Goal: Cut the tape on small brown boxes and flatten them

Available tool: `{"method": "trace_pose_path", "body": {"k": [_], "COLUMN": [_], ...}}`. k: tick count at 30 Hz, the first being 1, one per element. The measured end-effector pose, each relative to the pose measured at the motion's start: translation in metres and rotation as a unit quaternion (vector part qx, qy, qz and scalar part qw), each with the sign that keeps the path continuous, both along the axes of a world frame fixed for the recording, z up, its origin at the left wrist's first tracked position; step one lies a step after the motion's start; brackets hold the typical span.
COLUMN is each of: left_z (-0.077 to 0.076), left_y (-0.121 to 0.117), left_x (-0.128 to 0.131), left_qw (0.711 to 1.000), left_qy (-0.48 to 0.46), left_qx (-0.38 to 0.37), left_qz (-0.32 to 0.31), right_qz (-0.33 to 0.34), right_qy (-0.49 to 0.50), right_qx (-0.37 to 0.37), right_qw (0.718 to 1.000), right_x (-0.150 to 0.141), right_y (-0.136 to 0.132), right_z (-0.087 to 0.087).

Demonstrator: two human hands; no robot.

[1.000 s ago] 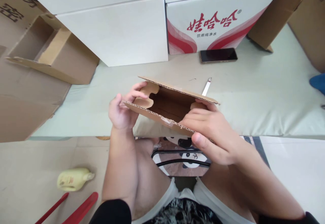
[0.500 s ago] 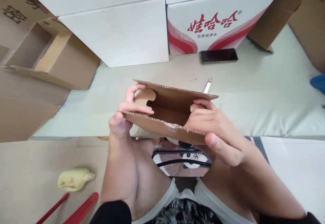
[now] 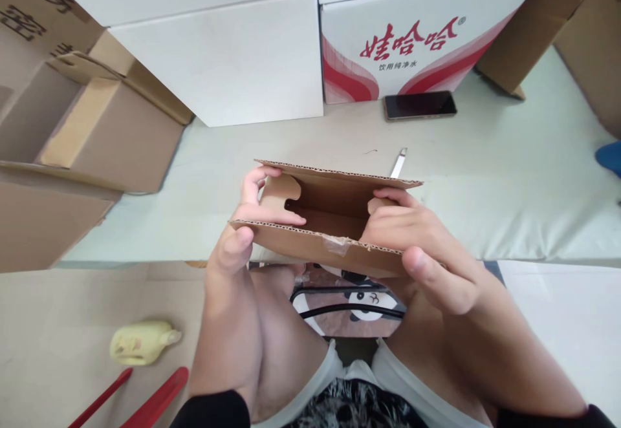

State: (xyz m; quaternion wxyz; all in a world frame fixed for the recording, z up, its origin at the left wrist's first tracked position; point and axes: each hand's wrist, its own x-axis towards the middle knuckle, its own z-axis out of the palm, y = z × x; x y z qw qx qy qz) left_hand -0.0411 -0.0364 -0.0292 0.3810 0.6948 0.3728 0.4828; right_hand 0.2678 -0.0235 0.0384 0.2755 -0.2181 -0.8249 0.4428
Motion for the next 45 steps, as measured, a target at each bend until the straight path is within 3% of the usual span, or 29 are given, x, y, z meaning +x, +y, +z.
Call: {"method": "trace_pose_path", "body": {"k": [11, 16, 21, 30, 39, 45], "left_z": [-0.001, 0.002, 0.01, 0.032, 0.01, 0.001], "left_y": [-0.003, -0.006, -0.011, -0.009, -0.006, 0.006], "left_x": [0.007, -0.003, -0.016, -0.001, -0.008, -0.001], "left_qw": [1.0, 1.0, 0.997, 0.994, 0.998, 0.988], "left_qy": [-0.012, -0.008, 0.032, 0.06, -0.029, -0.114], "left_qx": [-0.005, -0.014, 0.02, 0.079, 0.048, 0.084], "left_qz": [-0.003, -0.023, -0.06, -0.055, 0.002, 0.061], "right_qz": [-0.013, -0.018, -0.019, -0.038, -0.051, -0.075], "right_qy": [0.007, 0.018, 0.013, 0.017, 0.019, 0.023], "right_qx": [0.0, 0.008, 0.03, 0.019, 0.036, 0.049], "right_qw": [1.0, 1.0, 0.999, 0.999, 0.998, 0.996], "right_x": [-0.001, -0.003, -0.004, 0.004, -0.006, -0.009], "right_y": [-0.001, 0.0, 0.0, 0.005, 0.002, -0.001], "right_z": [-0.003, -0.003, -0.006, -0.01, -0.011, -0.013]}}
